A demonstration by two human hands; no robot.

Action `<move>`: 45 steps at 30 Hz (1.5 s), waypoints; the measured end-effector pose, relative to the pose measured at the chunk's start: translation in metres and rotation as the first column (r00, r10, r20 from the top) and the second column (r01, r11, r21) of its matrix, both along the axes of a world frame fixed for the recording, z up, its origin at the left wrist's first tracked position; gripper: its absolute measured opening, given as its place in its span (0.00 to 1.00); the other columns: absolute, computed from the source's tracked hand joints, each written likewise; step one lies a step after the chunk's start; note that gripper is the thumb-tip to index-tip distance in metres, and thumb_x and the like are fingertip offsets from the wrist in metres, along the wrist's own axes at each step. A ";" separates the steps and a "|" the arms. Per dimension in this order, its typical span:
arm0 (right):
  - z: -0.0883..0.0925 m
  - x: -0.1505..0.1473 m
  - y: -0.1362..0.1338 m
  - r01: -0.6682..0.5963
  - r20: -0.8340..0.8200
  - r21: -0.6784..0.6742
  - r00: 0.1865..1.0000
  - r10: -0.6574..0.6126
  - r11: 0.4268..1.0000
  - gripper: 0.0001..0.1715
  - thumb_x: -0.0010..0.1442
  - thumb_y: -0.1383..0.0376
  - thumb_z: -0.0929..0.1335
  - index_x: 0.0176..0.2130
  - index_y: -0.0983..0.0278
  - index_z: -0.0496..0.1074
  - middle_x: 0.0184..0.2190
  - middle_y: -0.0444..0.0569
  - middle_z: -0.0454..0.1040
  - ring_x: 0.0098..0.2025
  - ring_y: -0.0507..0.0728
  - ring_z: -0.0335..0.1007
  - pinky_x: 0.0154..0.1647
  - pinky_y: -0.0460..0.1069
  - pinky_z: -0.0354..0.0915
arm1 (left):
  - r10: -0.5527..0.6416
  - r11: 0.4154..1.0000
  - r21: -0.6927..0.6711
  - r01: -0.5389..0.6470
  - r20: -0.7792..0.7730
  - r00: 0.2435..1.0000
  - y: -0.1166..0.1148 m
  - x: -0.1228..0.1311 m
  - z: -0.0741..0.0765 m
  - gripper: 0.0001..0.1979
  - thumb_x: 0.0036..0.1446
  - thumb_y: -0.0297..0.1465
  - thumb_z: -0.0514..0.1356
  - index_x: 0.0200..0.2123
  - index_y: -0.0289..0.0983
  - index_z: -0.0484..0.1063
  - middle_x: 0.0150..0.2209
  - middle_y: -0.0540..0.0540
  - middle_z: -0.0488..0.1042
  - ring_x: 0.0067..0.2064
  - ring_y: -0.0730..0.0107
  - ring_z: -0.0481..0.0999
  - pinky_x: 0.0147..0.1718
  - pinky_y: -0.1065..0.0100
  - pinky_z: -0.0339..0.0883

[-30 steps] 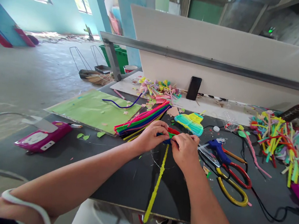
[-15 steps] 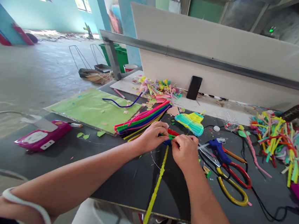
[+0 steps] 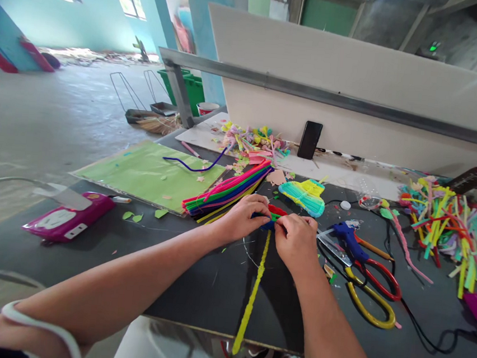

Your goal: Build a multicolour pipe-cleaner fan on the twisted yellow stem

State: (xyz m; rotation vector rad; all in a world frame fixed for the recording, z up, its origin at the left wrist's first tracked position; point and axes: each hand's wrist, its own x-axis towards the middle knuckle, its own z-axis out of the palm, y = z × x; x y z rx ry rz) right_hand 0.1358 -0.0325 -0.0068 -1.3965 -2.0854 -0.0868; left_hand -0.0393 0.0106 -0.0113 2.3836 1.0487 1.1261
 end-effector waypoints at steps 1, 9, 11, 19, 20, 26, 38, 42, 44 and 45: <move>0.000 0.000 0.000 0.002 -0.003 0.002 1.000 -0.002 1.000 0.05 0.56 0.67 0.66 0.29 0.62 0.71 0.27 0.43 0.73 0.33 0.54 0.67 0.43 0.51 0.50 | -0.002 1.000 -0.001 0.002 -0.009 1.000 -0.001 0.000 0.001 0.04 0.50 0.29 0.62 0.30 0.36 0.75 0.39 0.42 0.72 0.44 0.63 0.70 0.47 0.61 0.62; 0.001 0.002 0.001 -0.034 -0.200 0.061 0.979 0.046 0.998 0.06 0.57 0.65 0.66 0.37 0.62 0.71 0.34 0.47 0.73 0.36 0.55 0.67 0.43 0.52 0.55 | 0.019 0.999 0.046 -0.021 0.053 0.998 -0.003 -0.002 0.007 0.01 0.49 0.27 0.62 0.28 0.36 0.73 0.39 0.43 0.70 0.44 0.64 0.70 0.47 0.61 0.62; 0.003 0.004 0.001 0.065 -0.407 0.121 0.913 -0.010 0.991 0.11 0.56 0.63 0.66 0.41 0.62 0.68 0.38 0.49 0.71 0.36 0.56 0.66 0.43 0.52 0.58 | 0.073 0.995 0.057 -0.083 0.151 0.986 -0.001 -0.004 0.008 0.00 0.50 0.27 0.61 0.28 0.36 0.72 0.40 0.43 0.69 0.45 0.64 0.69 0.47 0.61 0.62; 0.007 -0.002 0.004 -0.229 -0.990 -0.130 -0.026 -0.139 0.965 0.17 0.56 0.57 0.67 0.46 0.58 0.65 0.43 0.46 0.68 0.42 0.53 0.67 0.42 0.50 0.63 | 0.147 0.988 -0.025 -0.155 0.499 0.854 0.000 -0.011 0.017 0.00 0.52 0.27 0.61 0.29 0.36 0.72 0.44 0.43 0.66 0.48 0.65 0.67 0.49 0.62 0.60; 0.007 -0.005 0.003 -0.392 -0.968 -0.155 -0.122 -0.219 0.907 0.16 0.57 0.57 0.67 0.45 0.58 0.66 0.43 0.47 0.70 0.43 0.54 0.68 0.43 0.51 0.63 | 0.134 0.991 -0.049 -0.128 0.538 0.832 -0.001 -0.010 0.018 0.01 0.52 0.27 0.61 0.30 0.37 0.72 0.44 0.43 0.66 0.48 0.65 0.67 0.50 0.62 0.59; 0.006 -0.020 -0.007 -0.895 -0.854 -0.157 -0.090 -0.513 0.417 0.19 0.60 0.54 0.63 0.41 0.66 0.71 0.38 0.54 0.75 0.40 0.57 0.72 0.43 0.53 0.64 | 0.097 0.949 -0.259 0.181 0.783 0.614 -0.008 -0.002 0.019 0.03 0.48 0.29 0.64 0.29 0.37 0.74 0.48 0.44 0.64 0.51 0.64 0.65 0.48 0.65 0.62; 0.006 -0.019 -0.014 -0.916 -0.886 -0.065 -0.129 -0.444 0.397 0.14 0.58 0.58 0.67 0.38 0.65 0.75 0.26 0.46 0.73 0.27 0.50 0.65 0.32 0.47 0.62 | -0.056 0.871 -0.262 0.416 0.787 0.614 -0.022 0.001 0.030 0.02 0.47 0.28 0.66 0.27 0.38 0.77 0.56 0.45 0.59 0.59 0.58 0.58 0.58 0.59 0.53; 0.002 -0.015 -0.012 -0.872 -0.910 -0.072 -0.140 -0.390 0.483 0.11 0.54 0.60 0.71 0.36 0.63 0.74 0.33 0.47 0.75 0.27 0.49 0.64 0.29 0.47 0.60 | -0.165 0.894 -0.199 0.402 0.688 0.707 -0.017 -0.003 0.029 0.02 0.47 0.29 0.66 0.27 0.37 0.77 0.56 0.44 0.58 0.57 0.58 0.60 0.57 0.58 0.54; 0.000 -0.012 -0.011 -0.878 -0.915 -0.084 -0.119 -0.385 0.471 0.12 0.52 0.58 0.72 0.34 0.64 0.74 0.29 0.46 0.74 0.26 0.50 0.63 0.30 0.47 0.59 | -0.214 0.916 -0.147 0.373 0.607 0.765 -0.016 -0.005 0.030 0.02 0.46 0.29 0.66 0.27 0.37 0.77 0.56 0.43 0.59 0.57 0.57 0.60 0.56 0.59 0.56; -0.001 -0.011 -0.010 -0.889 -0.914 -0.097 -0.099 -0.394 0.448 0.14 0.52 0.56 0.72 0.33 0.65 0.74 0.26 0.46 0.72 0.26 0.50 0.63 0.30 0.48 0.59 | -0.232 0.927 -0.121 0.355 0.558 0.797 -0.016 -0.005 0.030 0.02 0.46 0.29 0.67 0.27 0.37 0.78 0.56 0.43 0.59 0.57 0.56 0.60 0.55 0.60 0.56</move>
